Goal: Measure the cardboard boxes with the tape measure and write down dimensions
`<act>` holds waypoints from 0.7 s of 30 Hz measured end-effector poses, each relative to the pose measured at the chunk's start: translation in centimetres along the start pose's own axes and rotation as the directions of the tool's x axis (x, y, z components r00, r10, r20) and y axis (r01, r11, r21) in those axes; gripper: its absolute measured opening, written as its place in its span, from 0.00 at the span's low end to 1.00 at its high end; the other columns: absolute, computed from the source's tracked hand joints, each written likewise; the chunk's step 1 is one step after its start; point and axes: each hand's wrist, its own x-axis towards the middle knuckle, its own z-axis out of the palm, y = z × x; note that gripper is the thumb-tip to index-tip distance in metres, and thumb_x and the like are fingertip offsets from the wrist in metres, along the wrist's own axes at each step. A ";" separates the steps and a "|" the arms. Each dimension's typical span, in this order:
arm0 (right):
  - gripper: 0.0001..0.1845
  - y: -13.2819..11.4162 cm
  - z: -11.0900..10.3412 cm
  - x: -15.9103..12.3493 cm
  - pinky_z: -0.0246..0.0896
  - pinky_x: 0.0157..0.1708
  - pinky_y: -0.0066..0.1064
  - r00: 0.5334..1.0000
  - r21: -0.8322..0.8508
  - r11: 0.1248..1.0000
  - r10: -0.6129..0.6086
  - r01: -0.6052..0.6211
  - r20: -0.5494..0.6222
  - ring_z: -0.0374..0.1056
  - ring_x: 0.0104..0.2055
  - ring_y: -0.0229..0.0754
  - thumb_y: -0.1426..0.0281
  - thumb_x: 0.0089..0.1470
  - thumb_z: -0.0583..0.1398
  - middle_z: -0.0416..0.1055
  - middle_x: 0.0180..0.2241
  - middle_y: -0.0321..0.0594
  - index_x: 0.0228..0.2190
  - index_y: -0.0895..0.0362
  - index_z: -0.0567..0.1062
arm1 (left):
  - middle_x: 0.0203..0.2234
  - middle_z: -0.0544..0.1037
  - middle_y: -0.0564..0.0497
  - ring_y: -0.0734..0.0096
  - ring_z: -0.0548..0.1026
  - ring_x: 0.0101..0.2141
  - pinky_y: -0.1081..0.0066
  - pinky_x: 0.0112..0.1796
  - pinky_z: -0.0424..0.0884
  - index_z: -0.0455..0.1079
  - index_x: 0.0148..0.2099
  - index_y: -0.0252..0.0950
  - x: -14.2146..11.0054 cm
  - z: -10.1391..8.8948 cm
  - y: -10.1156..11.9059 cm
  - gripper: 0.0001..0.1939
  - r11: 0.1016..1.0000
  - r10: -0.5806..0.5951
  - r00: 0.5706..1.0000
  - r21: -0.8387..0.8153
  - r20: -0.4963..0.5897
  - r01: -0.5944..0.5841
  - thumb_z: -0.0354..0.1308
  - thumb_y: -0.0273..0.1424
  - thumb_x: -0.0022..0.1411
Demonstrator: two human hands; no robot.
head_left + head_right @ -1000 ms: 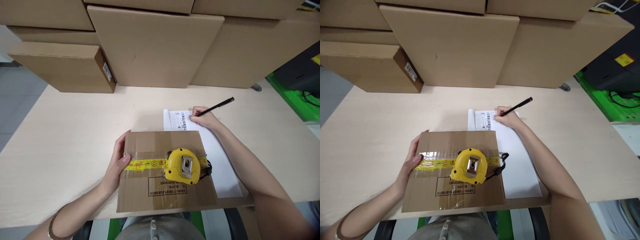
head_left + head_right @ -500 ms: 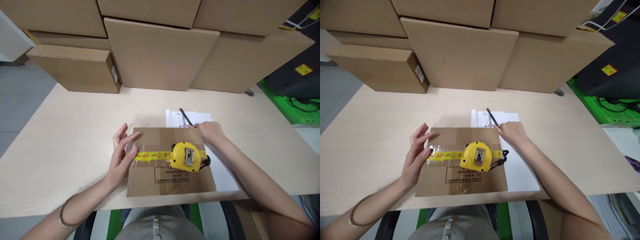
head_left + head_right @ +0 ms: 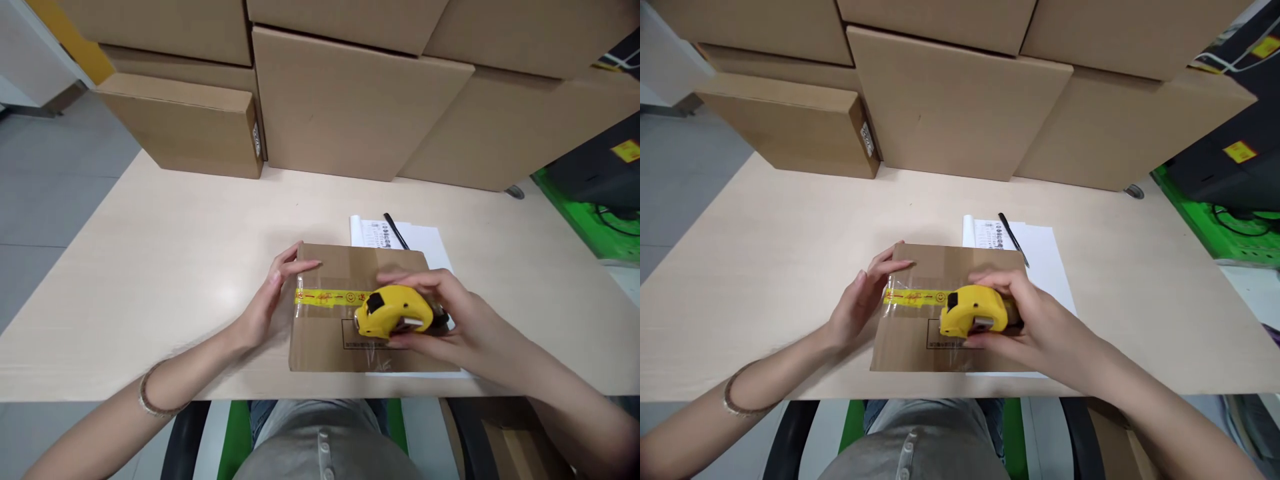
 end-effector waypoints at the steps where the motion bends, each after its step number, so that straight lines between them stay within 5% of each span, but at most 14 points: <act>1: 0.28 -0.4 0.6 0.5 0.82 0.36 0.47 1.000 0.077 0.997 0.028 -0.027 -0.002 0.80 0.48 0.55 0.56 0.60 0.68 0.79 0.54 0.41 0.59 0.36 0.67 | 0.73 0.61 0.58 0.50 0.51 0.75 0.44 0.75 0.43 0.79 0.58 0.53 0.0 -0.1 0.0 0.29 1.000 -0.012 1.000 0.000 0.007 0.012 0.40 0.53 0.75; 3: 0.30 -1.3 1.9 2.2 0.82 0.33 0.43 1.000 0.120 0.993 0.004 0.000 -0.027 0.81 0.43 0.51 0.58 0.60 0.68 0.80 0.51 0.39 0.61 0.35 0.66 | 0.72 0.63 0.57 0.49 0.52 0.75 0.44 0.74 0.44 0.80 0.57 0.52 0.1 -0.2 0.0 0.30 0.999 -0.035 0.999 -0.008 0.008 0.035 0.41 0.57 0.73; 7: 0.30 -3.3 3.8 6.2 0.81 0.46 0.46 0.983 0.015 0.986 -0.165 0.164 0.085 0.79 0.52 0.50 0.61 0.65 0.64 0.80 0.54 0.33 0.65 0.30 0.65 | 0.68 0.69 0.55 0.45 0.56 0.73 0.42 0.72 0.52 0.80 0.55 0.52 0.2 -0.4 0.2 0.32 0.993 -0.097 0.995 -0.071 -0.035 0.094 0.45 0.63 0.68; 10: 0.33 -3.8 4.2 7.2 0.80 0.48 0.44 0.971 -0.028 0.978 -0.203 0.208 0.126 0.80 0.52 0.48 0.63 0.66 0.63 0.79 0.56 0.29 0.66 0.26 0.63 | 0.67 0.69 0.52 0.46 0.55 0.73 0.43 0.73 0.50 0.79 0.56 0.53 0.3 -0.7 0.5 0.27 0.998 -0.062 0.998 0.020 -0.002 0.062 0.52 0.60 0.67; 16: 0.40 -1.8 1.8 3.8 0.81 0.47 0.42 0.980 -0.057 0.978 -0.200 0.200 -0.002 0.81 0.48 0.49 0.67 0.63 0.67 0.79 0.56 0.30 0.68 0.26 0.61 | 0.62 0.70 0.48 0.48 0.51 0.74 0.41 0.73 0.47 0.79 0.55 0.55 0.7 -1.2 1.0 0.18 0.990 0.030 0.993 0.137 0.112 -0.046 0.62 0.50 0.66; 21: 0.33 3.3 -3.3 -2.3 0.79 0.54 0.53 0.991 -0.101 0.994 0.019 -0.033 -0.132 0.80 0.52 0.56 0.64 0.58 0.70 0.80 0.55 0.30 0.61 0.27 0.73 | 0.62 0.69 0.46 0.43 0.50 0.74 0.39 0.72 0.50 0.79 0.55 0.56 1.1 -1.7 0.4 0.18 0.993 0.023 0.994 0.111 0.103 -0.034 0.64 0.48 0.64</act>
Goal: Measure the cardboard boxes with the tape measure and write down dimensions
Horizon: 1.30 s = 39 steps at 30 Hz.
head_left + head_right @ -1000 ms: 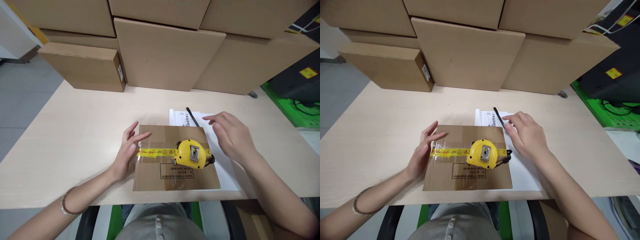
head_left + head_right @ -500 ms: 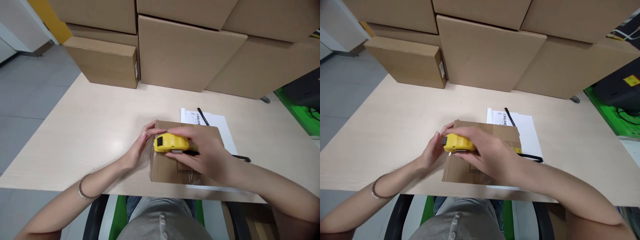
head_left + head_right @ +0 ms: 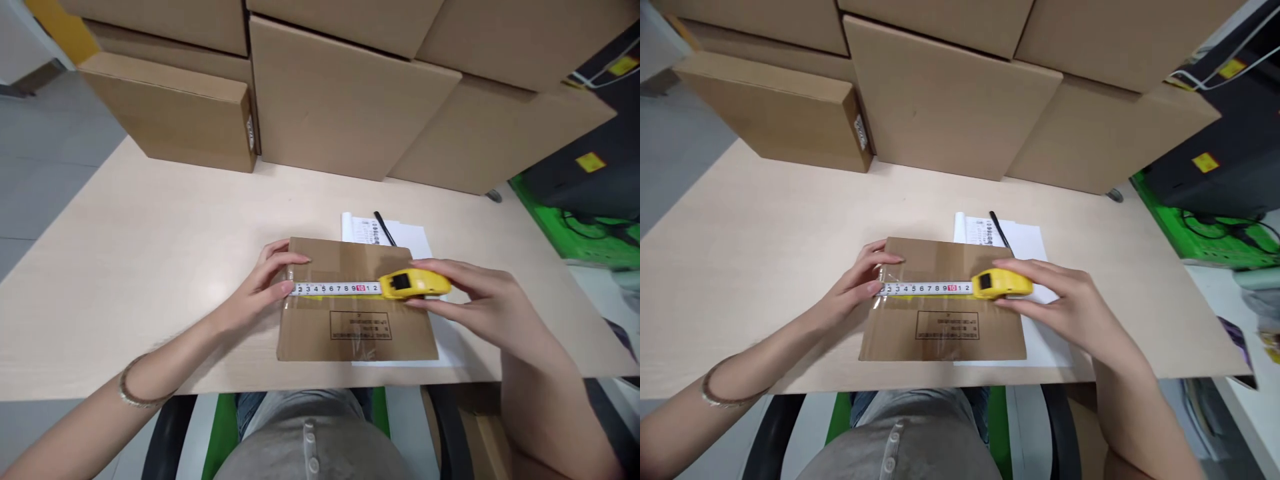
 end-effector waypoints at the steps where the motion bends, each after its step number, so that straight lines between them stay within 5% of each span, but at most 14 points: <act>1: 0.31 1.3 -1.0 -1.2 0.78 0.56 0.54 0.998 0.003 0.998 0.058 -0.058 -0.037 0.80 0.52 0.57 0.64 0.57 0.71 0.80 0.54 0.30 0.59 0.28 0.75 | 0.62 0.68 0.46 0.42 0.50 0.74 0.39 0.71 0.52 0.80 0.54 0.55 0.1 -0.1 -0.1 0.18 1.000 -0.003 1.000 -0.008 0.001 0.003 0.65 0.48 0.63; 8: 0.28 5.2 -3.0 -5.2 0.77 0.57 0.55 0.976 0.074 0.981 0.187 -0.180 -0.111 0.80 0.52 0.58 0.64 0.55 0.72 0.81 0.54 0.35 0.56 0.35 0.79 | 0.61 0.68 0.45 0.40 0.53 0.72 0.42 0.68 0.60 0.80 0.53 0.53 0.5 -0.9 -0.9 0.18 1.000 0.027 1.000 0.011 0.001 -0.027 0.67 0.47 0.62; 16: 0.28 3.0 -3.4 -4.3 0.75 0.52 0.51 0.956 -0.077 0.953 0.289 -0.293 -0.059 0.78 0.52 0.59 0.54 0.57 0.69 0.79 0.56 0.38 0.58 0.40 0.76 | 0.62 0.67 0.47 0.44 0.47 0.73 0.46 0.66 0.60 0.77 0.58 0.57 0.1 -2.0 -2.5 0.18 0.992 0.102 0.993 0.065 0.059 -0.106 0.63 0.45 0.67; 20: 0.19 0.4 -4.3 -2.1 0.73 0.38 0.42 0.987 -0.165 0.974 0.160 -0.153 0.027 0.79 0.41 0.53 0.53 0.59 0.67 0.82 0.45 0.37 0.50 0.42 0.79 | 0.64 0.67 0.47 0.46 0.46 0.74 0.46 0.66 0.60 0.76 0.59 0.57 0.2 -2.1 -2.8 0.18 0.990 0.120 0.991 0.068 0.058 -0.123 0.62 0.45 0.68; 23: 0.14 -2.2 -2.5 1.0 0.70 0.37 0.38 0.992 -0.114 0.993 0.008 0.006 0.129 0.77 0.38 0.48 0.55 0.59 0.68 0.80 0.40 0.38 0.44 0.47 0.78 | 0.63 0.68 0.46 0.47 0.48 0.73 0.46 0.67 0.58 0.76 0.59 0.56 0.2 -2.1 -2.7 0.18 0.987 0.128 0.990 0.095 0.056 -0.133 0.62 0.45 0.68; 27: 0.14 -5.5 2.5 5.4 0.68 0.36 0.35 0.952 -0.047 0.995 -0.071 0.088 0.298 0.75 0.39 0.46 0.62 0.60 0.67 0.79 0.40 0.43 0.44 0.55 0.75 | 0.65 0.67 0.46 0.47 0.50 0.73 0.47 0.71 0.51 0.77 0.59 0.52 0.1 -2.0 -2.6 0.22 0.986 0.116 0.993 0.115 0.022 -0.118 0.56 0.52 0.69; 31: 0.11 -7.2 5.6 7.0 0.70 0.41 0.37 0.911 0.131 0.967 -0.252 0.220 0.327 0.75 0.43 0.46 0.69 0.63 0.64 0.77 0.45 0.47 0.46 0.58 0.72 | 0.69 0.65 0.45 0.44 0.53 0.73 0.48 0.67 0.60 0.77 0.60 0.48 -0.1 -1.5 -2.3 0.30 0.997 0.037 0.998 0.070 -0.058 -0.033 0.50 0.59 0.69; 33: 0.15 -7.1 5.2 6.3 0.70 0.37 0.36 0.943 0.232 0.964 -0.192 0.129 0.272 0.75 0.40 0.45 0.63 0.61 0.66 0.77 0.44 0.45 0.45 0.56 0.71 | 0.71 0.64 0.48 0.46 0.58 0.72 0.49 0.65 0.63 0.70 0.67 0.52 0.0 -1.0 -2.0 0.31 1.000 -0.024 0.995 -0.015 -0.092 0.023 0.51 0.57 0.70; 36: 0.19 -5.5 2.8 4.5 0.65 0.25 0.31 0.990 0.425 0.895 0.114 -0.137 0.079 0.72 0.29 0.40 0.57 0.57 0.69 0.76 0.37 0.39 0.43 0.52 0.70 | 0.71 0.66 0.45 0.47 0.68 0.67 0.48 0.64 0.65 0.61 0.73 0.51 0.3 -0.3 -1.1 0.35 0.977 -0.179 0.960 -0.154 -0.215 0.148 0.50 0.57 0.70; 39: 0.18 -2.8 0.1 2.6 0.51 0.16 0.26 0.873 0.580 0.723 0.486 -0.375 -0.041 0.61 0.20 0.31 0.55 0.58 0.68 0.71 0.30 0.33 0.41 0.52 0.71 | 0.66 0.73 0.37 0.42 0.69 0.65 0.47 0.65 0.63 0.72 0.65 0.35 0.6 0.3 0.1 0.38 0.947 -0.315 0.911 -0.155 -0.268 0.282 0.47 0.59 0.70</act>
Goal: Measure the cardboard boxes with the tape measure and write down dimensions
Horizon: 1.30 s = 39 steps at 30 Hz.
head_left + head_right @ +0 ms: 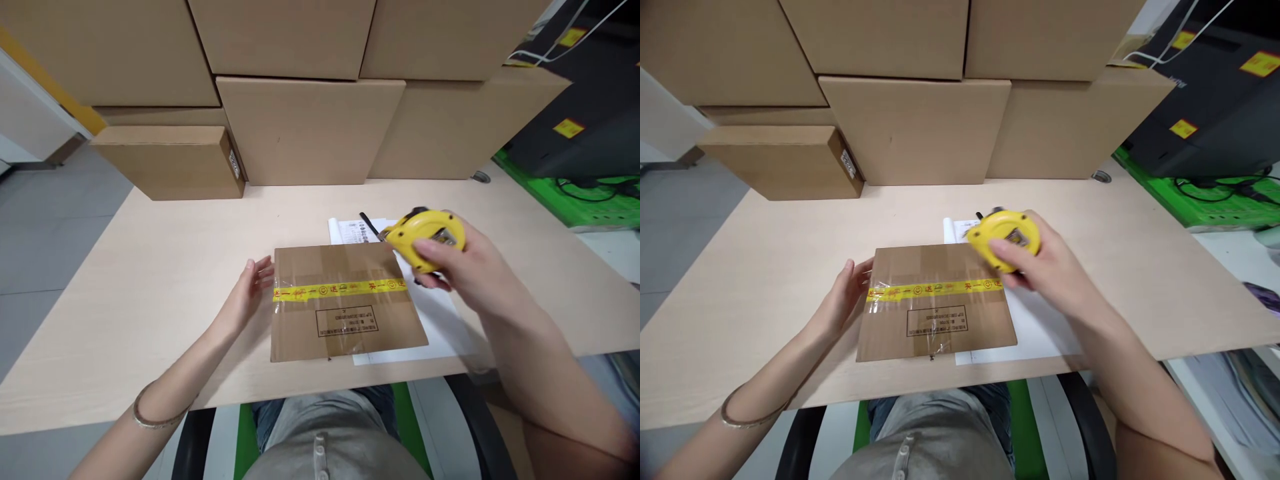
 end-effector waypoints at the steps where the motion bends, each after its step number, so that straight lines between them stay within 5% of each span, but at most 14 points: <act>1: 0.17 0.5 -1.1 0.1 0.47 0.15 0.25 0.995 0.022 0.996 0.083 -0.082 -0.057 0.58 0.18 0.29 0.55 0.58 0.67 0.69 0.28 0.31 0.40 0.52 0.71 | 0.64 0.75 0.36 0.41 0.69 0.66 0.47 0.65 0.62 0.76 0.61 0.33 -0.1 0.2 0.4 0.39 1.000 -0.017 0.999 0.026 0.028 0.016 0.46 0.60 0.71; 4: 0.17 2.2 -2.8 0.2 0.42 0.15 0.23 0.964 0.039 0.967 0.256 -0.254 -0.072 0.52 0.17 0.28 0.55 0.58 0.67 0.62 0.23 0.29 0.35 0.54 0.72 | 0.59 0.80 0.42 0.41 0.70 0.65 0.49 0.65 0.64 0.80 0.57 0.38 -0.7 0.7 1.3 0.37 0.997 -0.024 0.987 0.076 0.156 0.012 0.44 0.60 0.71; 7: 0.18 3.0 -2.9 -0.8 0.39 0.13 0.24 0.957 0.092 0.953 0.288 -0.287 0.000 0.52 0.16 0.29 0.53 0.57 0.67 0.64 0.20 0.30 0.34 0.54 0.73 | 0.57 0.82 0.45 0.41 0.73 0.63 0.48 0.61 0.68 0.78 0.60 0.44 -1.4 1.1 2.4 0.37 0.995 -0.070 0.978 0.087 0.196 0.054 0.46 0.63 0.68; 10: 0.19 2.9 -2.7 -2.8 0.44 0.13 0.25 0.975 0.153 0.964 0.222 -0.220 0.000 0.53 0.14 0.31 0.51 0.57 0.67 0.68 0.18 0.31 0.34 0.53 0.72 | 0.59 0.80 0.45 0.42 0.73 0.62 0.49 0.58 0.71 0.73 0.63 0.46 -2.0 1.7 3.7 0.36 0.999 -0.026 0.984 -0.014 0.178 0.029 0.47 0.63 0.68; 15: 0.19 3.6 -3.3 -5.8 0.53 0.14 0.27 0.995 0.146 0.985 0.093 -0.087 -0.028 0.62 0.15 0.37 0.51 0.58 0.67 0.72 0.17 0.32 0.37 0.50 0.69 | 0.51 0.78 0.50 0.55 0.78 0.51 0.60 0.46 0.77 0.69 0.56 0.48 -2.4 2.8 5.0 0.27 0.944 0.271 0.963 -0.192 -0.019 -0.269 0.61 0.58 0.63; 20: 0.16 4.7 -4.5 -7.6 0.54 0.12 0.26 0.981 -0.028 0.992 0.129 -0.126 0.148 0.62 0.15 0.36 0.56 0.56 0.69 0.71 0.21 0.30 0.38 0.49 0.71 | 0.44 0.75 0.53 0.60 0.76 0.44 0.66 0.40 0.76 0.68 0.57 0.50 -1.5 2.3 4.0 0.28 0.948 0.308 0.948 -0.100 0.074 -0.301 0.71 0.41 0.56; 24: 0.14 2.5 -5.5 -7.5 0.67 0.18 0.32 0.997 -0.239 0.969 -0.075 0.067 -0.022 0.70 0.25 0.43 0.60 0.55 0.69 0.76 0.37 0.38 0.44 0.43 0.76 | 0.50 0.77 0.50 0.55 0.75 0.49 0.60 0.47 0.75 0.71 0.58 0.49 -0.8 2.0 3.8 0.24 0.921 0.390 0.907 -0.069 0.157 -0.384 0.67 0.43 0.60; 27: 0.21 -0.7 -3.9 -5.2 0.75 0.31 0.37 0.926 -0.396 0.860 -0.373 0.322 -0.057 0.77 0.40 0.52 0.63 0.54 0.70 0.75 0.47 0.41 0.49 0.38 0.75 | 0.47 0.80 0.49 0.55 0.77 0.47 0.58 0.48 0.75 0.76 0.47 0.44 -0.6 2.4 3.9 0.19 0.899 0.434 0.888 -0.136 0.149 -0.416 0.60 0.51 0.65; 29: 0.25 -2.9 -1.4 -2.7 0.75 0.37 0.36 0.863 -0.415 0.765 -0.491 0.492 0.117 0.77 0.45 0.50 0.62 0.54 0.71 0.74 0.53 0.39 0.53 0.38 0.73 | 0.44 0.81 0.49 0.55 0.79 0.46 0.55 0.50 0.75 0.77 0.44 0.43 -0.5 2.8 4.0 0.25 0.893 0.430 0.896 -0.199 0.111 -0.404 0.51 0.56 0.69; 32: 0.24 -5.8 3.6 1.2 0.73 0.41 0.35 0.707 -0.266 0.683 -0.516 0.681 0.484 0.77 0.46 0.47 0.60 0.62 0.66 0.76 0.54 0.39 0.57 0.44 0.69 | 0.42 0.84 0.49 0.53 0.81 0.47 0.52 0.52 0.77 0.77 0.42 0.42 -0.4 3.1 3.7 0.29 0.894 0.395 0.915 -0.263 0.081 -0.363 0.46 0.59 0.69; 35: 0.21 -7.5 8.0 3.9 0.69 0.45 0.36 0.569 -0.242 0.600 -0.445 0.763 0.692 0.77 0.48 0.46 0.58 0.67 0.61 0.76 0.57 0.39 0.58 0.48 0.67 | 0.37 0.84 0.50 0.49 0.81 0.49 0.51 0.50 0.78 0.76 0.40 0.42 -0.1 3.1 3.3 0.30 0.884 0.380 0.924 -0.309 0.034 -0.352 0.49 0.62 0.66; 39: 0.18 -8.1 10.1 5.1 0.64 0.43 0.34 0.519 -0.245 0.569 -0.388 0.785 0.762 0.77 0.47 0.45 0.59 0.69 0.59 0.78 0.56 0.36 0.57 0.47 0.68 | 0.35 0.83 0.49 0.45 0.80 0.51 0.51 0.49 0.78 0.76 0.39 0.42 0.2 2.6 2.6 0.27 0.887 0.379 0.926 -0.288 0.007 -0.361 0.54 0.60 0.63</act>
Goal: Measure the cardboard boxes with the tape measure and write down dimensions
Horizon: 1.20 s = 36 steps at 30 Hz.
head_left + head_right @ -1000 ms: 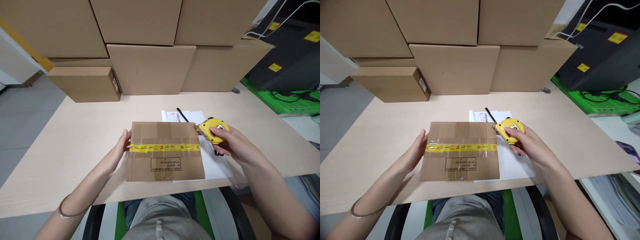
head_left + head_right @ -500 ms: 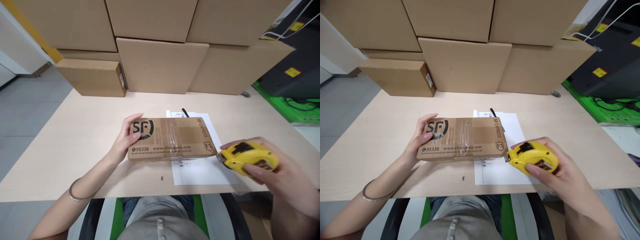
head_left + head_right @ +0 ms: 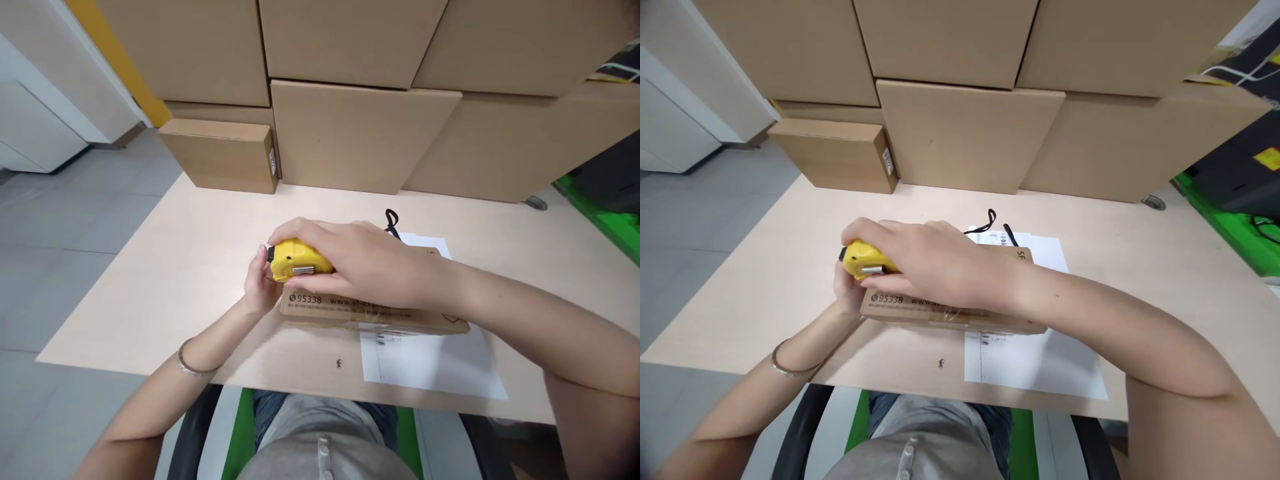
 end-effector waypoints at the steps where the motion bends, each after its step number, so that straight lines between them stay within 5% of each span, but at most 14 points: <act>1: 0.18 0.1 -0.1 -0.2 0.64 0.43 0.34 1.000 0.001 1.000 0.011 -0.011 0.005 0.77 0.48 0.45 0.60 0.68 0.60 0.78 0.56 0.35 0.57 0.47 0.69 | 0.36 0.83 0.49 0.47 0.80 0.49 0.52 0.49 0.77 0.76 0.40 0.42 0.0 -0.2 -0.1 0.24 1.000 -0.006 1.000 0.012 0.017 0.006 0.57 0.58 0.62; 7: 0.21 2.1 -1.8 -6.6 0.70 0.43 0.35 0.976 -0.004 0.985 0.168 -0.170 -0.136 0.79 0.45 0.46 0.60 0.61 0.67 0.82 0.50 0.35 0.55 0.44 0.75 | 0.40 0.80 0.52 0.61 0.76 0.40 0.63 0.40 0.72 0.76 0.42 0.44 0.2 -0.7 0.1 0.13 0.998 0.048 0.983 0.024 0.179 -0.053 0.65 0.43 0.57; 13: 0.23 4.9 -3.4 -17.3 0.73 0.33 0.35 0.846 0.001 0.925 0.348 -0.380 -0.405 0.78 0.37 0.45 0.62 0.53 0.72 0.82 0.45 0.37 0.51 0.42 0.78 | 0.40 0.78 0.51 0.59 0.75 0.40 0.62 0.38 0.71 0.73 0.42 0.44 0.5 -0.8 0.4 0.12 0.999 0.002 0.977 0.033 0.213 -0.010 0.64 0.41 0.58; 17: 0.22 5.6 -2.6 -20.1 0.75 0.38 0.37 0.774 0.066 0.889 0.429 -0.453 -0.465 0.79 0.40 0.48 0.66 0.53 0.72 0.82 0.47 0.39 0.50 0.42 0.79 | 0.41 0.79 0.51 0.59 0.75 0.41 0.63 0.39 0.72 0.75 0.42 0.45 0.5 -1.0 0.4 0.12 0.999 0.005 0.979 0.035 0.205 -0.013 0.66 0.42 0.57; 24: 0.23 5.4 -2.1 -19.7 0.76 0.41 0.39 0.779 0.057 0.898 0.408 -0.436 -0.477 0.79 0.42 0.47 0.62 0.53 0.72 0.81 0.47 0.35 0.51 0.39 0.78 | 0.43 0.79 0.51 0.56 0.76 0.44 0.59 0.41 0.75 0.77 0.43 0.46 0.6 -1.0 0.5 0.13 0.999 0.018 0.976 0.023 0.215 -0.023 0.67 0.44 0.58; 28: 0.28 3.9 -3.6 -18.8 0.72 0.30 0.35 0.786 -0.023 0.881 0.409 -0.472 -0.464 0.77 0.34 0.46 0.57 0.54 0.71 0.81 0.43 0.39 0.56 0.43 0.76 | 0.46 0.79 0.51 0.55 0.77 0.45 0.59 0.42 0.75 0.76 0.44 0.46 0.7 -1.0 0.5 0.13 0.999 0.026 0.972 0.034 0.232 -0.035 0.66 0.44 0.58; 33: 0.19 1.6 -2.9 -12.2 0.64 0.26 0.33 0.904 -0.144 0.920 0.314 -0.366 -0.291 0.74 0.28 0.42 0.51 0.59 0.67 0.80 0.33 0.36 0.43 0.51 0.77 | 0.45 0.79 0.50 0.55 0.76 0.45 0.59 0.43 0.74 0.75 0.44 0.46 0.4 -1.3 0.3 0.14 0.992 0.049 0.977 0.107 0.205 -0.072 0.65 0.45 0.59; 36: 0.17 0.3 -0.5 -7.0 0.63 0.25 0.34 0.968 -0.278 0.936 0.170 -0.217 -0.183 0.76 0.30 0.45 0.55 0.64 0.63 0.82 0.36 0.39 0.46 0.55 0.76 | 0.46 0.79 0.48 0.52 0.75 0.49 0.56 0.49 0.72 0.77 0.46 0.45 0.3 -2.3 0.5 0.19 0.976 0.089 0.969 0.176 0.228 -0.131 0.59 0.51 0.63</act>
